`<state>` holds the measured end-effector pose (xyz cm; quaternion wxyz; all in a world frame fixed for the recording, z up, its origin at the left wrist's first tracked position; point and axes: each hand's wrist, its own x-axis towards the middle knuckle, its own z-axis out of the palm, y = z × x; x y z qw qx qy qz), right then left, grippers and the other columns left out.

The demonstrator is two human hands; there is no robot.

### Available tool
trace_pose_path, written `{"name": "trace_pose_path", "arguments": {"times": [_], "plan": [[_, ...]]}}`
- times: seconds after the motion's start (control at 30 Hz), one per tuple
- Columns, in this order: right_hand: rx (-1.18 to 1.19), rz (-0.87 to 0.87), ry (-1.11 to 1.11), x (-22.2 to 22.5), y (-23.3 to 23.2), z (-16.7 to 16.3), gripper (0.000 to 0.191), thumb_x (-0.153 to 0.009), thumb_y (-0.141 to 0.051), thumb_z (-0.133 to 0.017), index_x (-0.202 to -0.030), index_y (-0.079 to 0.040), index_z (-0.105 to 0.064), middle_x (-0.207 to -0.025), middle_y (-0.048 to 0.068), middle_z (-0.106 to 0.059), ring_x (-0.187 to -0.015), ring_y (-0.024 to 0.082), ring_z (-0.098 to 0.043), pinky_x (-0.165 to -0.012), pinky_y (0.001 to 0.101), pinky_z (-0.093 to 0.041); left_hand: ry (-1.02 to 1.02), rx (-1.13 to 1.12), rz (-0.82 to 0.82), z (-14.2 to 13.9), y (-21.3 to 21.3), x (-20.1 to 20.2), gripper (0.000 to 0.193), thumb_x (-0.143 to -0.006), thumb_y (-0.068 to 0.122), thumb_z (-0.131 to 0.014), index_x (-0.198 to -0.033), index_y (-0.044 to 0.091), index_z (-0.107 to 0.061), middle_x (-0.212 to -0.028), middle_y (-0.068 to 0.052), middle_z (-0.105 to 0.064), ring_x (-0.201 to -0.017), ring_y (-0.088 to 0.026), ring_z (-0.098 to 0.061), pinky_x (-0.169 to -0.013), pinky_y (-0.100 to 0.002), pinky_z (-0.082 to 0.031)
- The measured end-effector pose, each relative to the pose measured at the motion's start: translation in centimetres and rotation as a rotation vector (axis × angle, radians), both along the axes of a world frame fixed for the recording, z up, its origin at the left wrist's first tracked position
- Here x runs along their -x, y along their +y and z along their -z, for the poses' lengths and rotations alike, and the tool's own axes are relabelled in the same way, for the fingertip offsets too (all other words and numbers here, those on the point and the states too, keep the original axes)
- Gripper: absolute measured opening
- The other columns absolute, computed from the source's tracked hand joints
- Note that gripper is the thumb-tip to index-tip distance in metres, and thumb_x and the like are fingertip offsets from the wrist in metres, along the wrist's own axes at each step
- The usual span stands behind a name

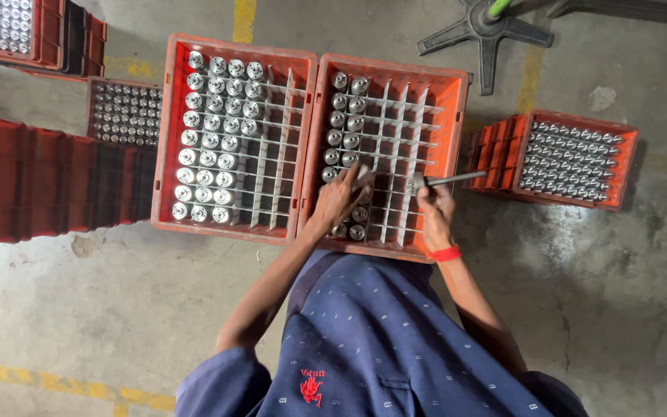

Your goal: The person uses a metal tool to pick up small, round metal parts from a red crate and places them into an empty red crate with a grid insert. The person repeats this process, moving parts from one crate to another.

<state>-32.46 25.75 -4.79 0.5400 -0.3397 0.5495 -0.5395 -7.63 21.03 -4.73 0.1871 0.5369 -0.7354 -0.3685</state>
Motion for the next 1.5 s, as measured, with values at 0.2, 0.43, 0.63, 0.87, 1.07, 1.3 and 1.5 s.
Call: {"name": "trace_pose_path", "arguments": {"times": [0.2, 0.43, 0.63, 0.87, 1.07, 1.3, 1.5], "plan": [[0.017, 0.043, -0.028, 0.2, 0.8, 0.9, 0.012, -0.097, -0.008, -0.067, -0.109, -0.005, -0.065, -0.099, -0.005, -0.060, -0.092, 0.006, -0.052, -0.086, 0.0254, -0.043, -0.037, 0.332, 0.091, 0.8, -2.7, 0.7, 0.058, -0.082, -0.006, -0.056, -0.137, 0.012, -0.057, -0.132, -0.020, -0.061, -0.108, -0.041, -0.067, -0.082, -0.044, -0.058], [-0.081, 0.011, -0.050, -0.5, 4.2, 1.4, 0.012, -0.100, -0.008, -0.069, -0.110, -0.006, -0.064, -0.102, -0.004, -0.060, -0.095, 0.007, -0.053, -0.088, 0.0263, -0.044, -0.068, 0.420, -0.441, -2.0, -5.1, -9.9, 0.024, -0.093, 0.006, -0.065, -0.114, 0.013, -0.074, -0.109, -0.013, -0.070, -0.106, -0.033, -0.066, -0.089, -0.045, -0.054], [-0.105, -0.033, -0.031, -1.3, 4.7, 0.9, 0.019, -0.097, -0.006, -0.067, -0.116, -0.004, -0.065, -0.108, -0.002, -0.064, -0.100, 0.009, -0.058, -0.093, 0.0283, -0.046, -0.489, 0.518, -0.618, -2.8, -8.9, -17.3, 0.046, -0.081, 0.033, -0.081, -0.118, 0.008, -0.071, -0.136, -0.033, -0.047, -0.128, -0.051, -0.042, -0.104, -0.061, -0.036], [-0.152, -0.072, 0.017, -2.1, 5.8, -0.3, 0.026, -0.096, -0.005, -0.067, -0.121, -0.002, -0.064, -0.110, 0.000, -0.064, -0.103, 0.010, -0.058, -0.094, 0.0273, -0.046, -0.073, 0.541, -0.602, -5.6, -7.7, -18.5, 0.049, -0.077, 0.033, -0.087, -0.113, 0.005, -0.069, -0.132, -0.023, -0.057, -0.129, -0.037, -0.052, -0.110, -0.047, -0.043], [-0.116, -0.176, -0.080, -4.5, 5.4, -2.2, 0.036, -0.094, -0.010, -0.067, -0.129, -0.003, -0.060, -0.121, -0.001, -0.065, -0.114, 0.008, -0.059, -0.101, 0.0234, -0.044, 1.019, 0.004, -0.813, -4.9, -2.4, -12.8, 0.037, -0.087, 0.025, -0.080, -0.116, 0.005, -0.067, -0.106, -0.004, -0.071, -0.100, -0.019, -0.065, -0.091, -0.032, -0.051], [-0.005, -0.239, 0.007, -7.3, 2.4, -5.4, 0.043, -0.095, -0.016, -0.074, -0.133, 0.000, -0.059, -0.118, 0.003, -0.065, -0.104, 0.011, -0.057, -0.089, 0.0251, -0.045, 0.122, 0.071, -0.445, -2.3, 4.8, -2.1, 0.043, -0.070, 0.013, -0.077, -0.112, 0.008, -0.069, -0.081, -0.017, -0.073, -0.072, -0.036, -0.072, -0.066, -0.047, -0.054], [0.146, -0.324, 0.121, -7.0, 3.5, -6.7, 0.045, -0.098, -0.024, -0.073, -0.132, 0.002, -0.057, -0.127, 0.009, -0.065, -0.116, 0.016, -0.061, -0.101, 0.0307, -0.049, 0.124, -0.132, -0.348, -3.4, 8.2, 0.6, 0.040, -0.075, 0.021, -0.079, -0.112, 0.011, -0.068, -0.084, -0.020, -0.073, -0.080, -0.042, -0.070, -0.069, -0.052, -0.052]]}}
